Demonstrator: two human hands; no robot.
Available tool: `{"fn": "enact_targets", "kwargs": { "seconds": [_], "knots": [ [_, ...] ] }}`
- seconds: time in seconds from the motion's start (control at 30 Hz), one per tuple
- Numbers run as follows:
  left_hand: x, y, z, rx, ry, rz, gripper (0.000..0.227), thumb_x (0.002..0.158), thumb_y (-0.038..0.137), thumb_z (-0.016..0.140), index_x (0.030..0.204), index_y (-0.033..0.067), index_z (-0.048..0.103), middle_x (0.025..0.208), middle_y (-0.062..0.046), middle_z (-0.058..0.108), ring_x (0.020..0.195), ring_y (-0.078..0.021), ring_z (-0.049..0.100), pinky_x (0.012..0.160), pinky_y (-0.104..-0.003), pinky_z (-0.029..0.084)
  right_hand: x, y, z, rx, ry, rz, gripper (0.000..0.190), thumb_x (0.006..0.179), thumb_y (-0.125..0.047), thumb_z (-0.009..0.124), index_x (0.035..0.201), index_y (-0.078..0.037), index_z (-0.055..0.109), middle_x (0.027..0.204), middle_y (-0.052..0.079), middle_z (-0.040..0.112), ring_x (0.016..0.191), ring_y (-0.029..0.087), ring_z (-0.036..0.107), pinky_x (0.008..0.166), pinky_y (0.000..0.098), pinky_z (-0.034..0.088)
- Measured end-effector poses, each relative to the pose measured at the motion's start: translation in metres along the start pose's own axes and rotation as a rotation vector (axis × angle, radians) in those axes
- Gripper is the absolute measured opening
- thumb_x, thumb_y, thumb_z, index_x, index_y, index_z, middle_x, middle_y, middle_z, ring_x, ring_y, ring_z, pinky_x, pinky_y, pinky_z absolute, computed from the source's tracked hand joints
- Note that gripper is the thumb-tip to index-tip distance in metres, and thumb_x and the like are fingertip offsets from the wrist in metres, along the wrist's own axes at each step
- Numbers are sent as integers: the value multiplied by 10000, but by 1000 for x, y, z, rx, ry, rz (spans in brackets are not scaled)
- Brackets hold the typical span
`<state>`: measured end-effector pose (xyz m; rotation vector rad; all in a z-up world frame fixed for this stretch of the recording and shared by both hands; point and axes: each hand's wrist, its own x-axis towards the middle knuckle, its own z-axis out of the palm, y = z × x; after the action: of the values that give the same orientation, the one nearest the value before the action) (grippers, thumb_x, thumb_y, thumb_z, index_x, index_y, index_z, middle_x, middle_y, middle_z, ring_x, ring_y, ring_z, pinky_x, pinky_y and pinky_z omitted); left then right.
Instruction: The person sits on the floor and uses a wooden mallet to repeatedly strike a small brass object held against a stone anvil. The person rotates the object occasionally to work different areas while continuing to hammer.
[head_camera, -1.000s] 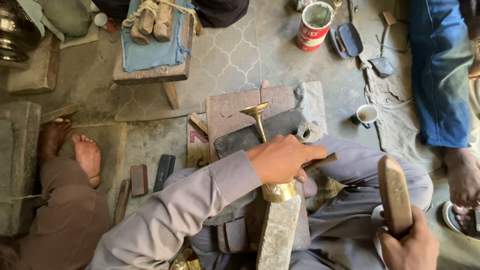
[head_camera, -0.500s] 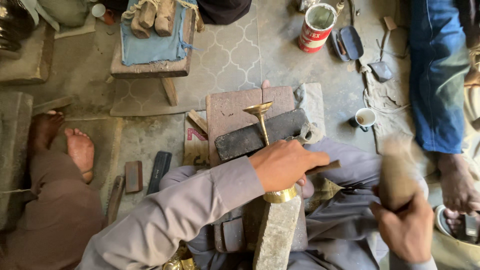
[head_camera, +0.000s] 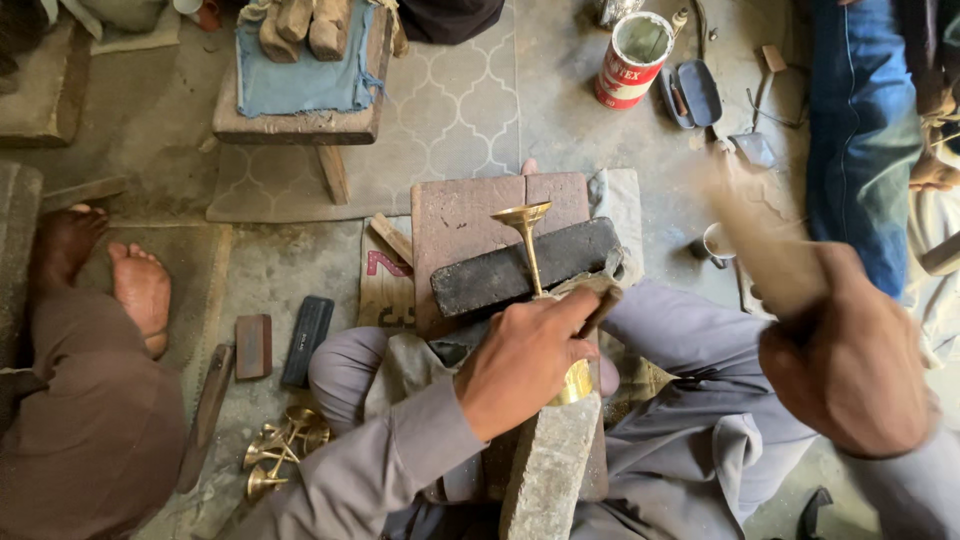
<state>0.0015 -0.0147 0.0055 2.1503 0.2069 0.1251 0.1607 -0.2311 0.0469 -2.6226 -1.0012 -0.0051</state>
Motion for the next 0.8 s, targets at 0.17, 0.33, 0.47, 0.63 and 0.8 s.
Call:
{"fn": "enact_targets", "kwargs": {
  "seconds": [0.17,0.33,0.47,0.63,0.8],
  "knots": [
    [-21,0,1,-1,219,28,353,876,119,793,1137,-17,599,874,-192,683,731,-325,700,597,-408,524,16,-35,-32,-131,38,-259,413,816,-39,685,1222,-117,669,996,130,715,896,332,700,797,464,548],
    [-31,-4,11,-24,300,-16,251,921,158,791,1014,19,603,865,-148,690,719,-291,703,610,-396,524,28,-60,-53,-316,6,-405,539,626,-51,763,1159,-113,711,970,110,720,840,322,694,801,450,552],
    [-37,-4,15,-95,370,39,245,948,148,758,1051,20,576,897,-119,698,765,-274,717,631,-377,542,24,-66,-56,125,-3,-145,522,736,-39,718,1251,-69,638,1055,125,682,893,305,703,791,418,550],
    [-37,-1,19,-61,373,30,242,951,159,754,1063,20,591,869,-115,684,728,-267,705,603,-386,528,27,-53,-48,-259,-16,-374,556,621,15,734,1165,-102,722,961,139,718,846,371,689,831,481,540],
    [-37,1,19,-40,381,45,229,951,161,745,1077,26,609,842,-123,674,693,-269,695,584,-390,527,16,-44,-50,-262,-70,-305,539,657,-22,746,1186,-122,715,940,120,691,852,337,680,819,439,536]
  ]
}}
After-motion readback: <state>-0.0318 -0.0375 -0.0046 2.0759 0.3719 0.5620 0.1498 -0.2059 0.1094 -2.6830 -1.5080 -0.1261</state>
